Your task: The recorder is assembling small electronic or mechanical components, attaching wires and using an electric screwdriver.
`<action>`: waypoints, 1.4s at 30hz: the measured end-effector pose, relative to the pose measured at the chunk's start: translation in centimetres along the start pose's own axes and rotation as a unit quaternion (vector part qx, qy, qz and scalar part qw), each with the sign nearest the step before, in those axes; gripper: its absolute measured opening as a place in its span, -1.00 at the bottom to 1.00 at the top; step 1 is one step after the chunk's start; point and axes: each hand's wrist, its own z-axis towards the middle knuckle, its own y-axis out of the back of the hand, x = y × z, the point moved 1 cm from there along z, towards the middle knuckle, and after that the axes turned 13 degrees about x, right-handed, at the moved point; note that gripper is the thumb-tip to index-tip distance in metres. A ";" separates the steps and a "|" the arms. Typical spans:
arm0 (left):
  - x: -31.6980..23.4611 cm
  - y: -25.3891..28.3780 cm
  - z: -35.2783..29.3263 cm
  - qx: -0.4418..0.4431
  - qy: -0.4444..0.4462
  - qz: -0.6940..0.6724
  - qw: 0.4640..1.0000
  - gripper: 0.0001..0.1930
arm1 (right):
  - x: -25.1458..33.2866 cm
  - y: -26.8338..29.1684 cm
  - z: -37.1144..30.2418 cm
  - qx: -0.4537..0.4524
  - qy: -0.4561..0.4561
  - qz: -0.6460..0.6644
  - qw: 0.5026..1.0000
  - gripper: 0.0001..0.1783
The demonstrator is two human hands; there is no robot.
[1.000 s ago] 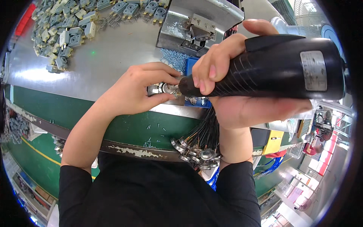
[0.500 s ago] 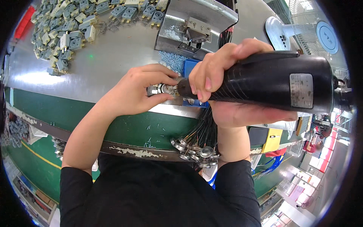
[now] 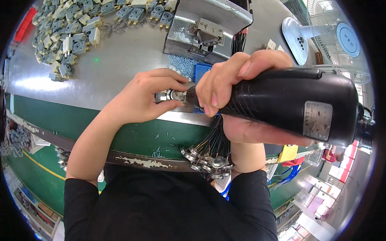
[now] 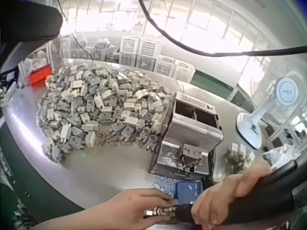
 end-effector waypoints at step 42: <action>-4.1 -0.3 0.3 -0.195 -0.119 0.004 0.974 -0.72 | 2.3 -0.7 2.9 -0.110 0.023 0.046 0.993 0.09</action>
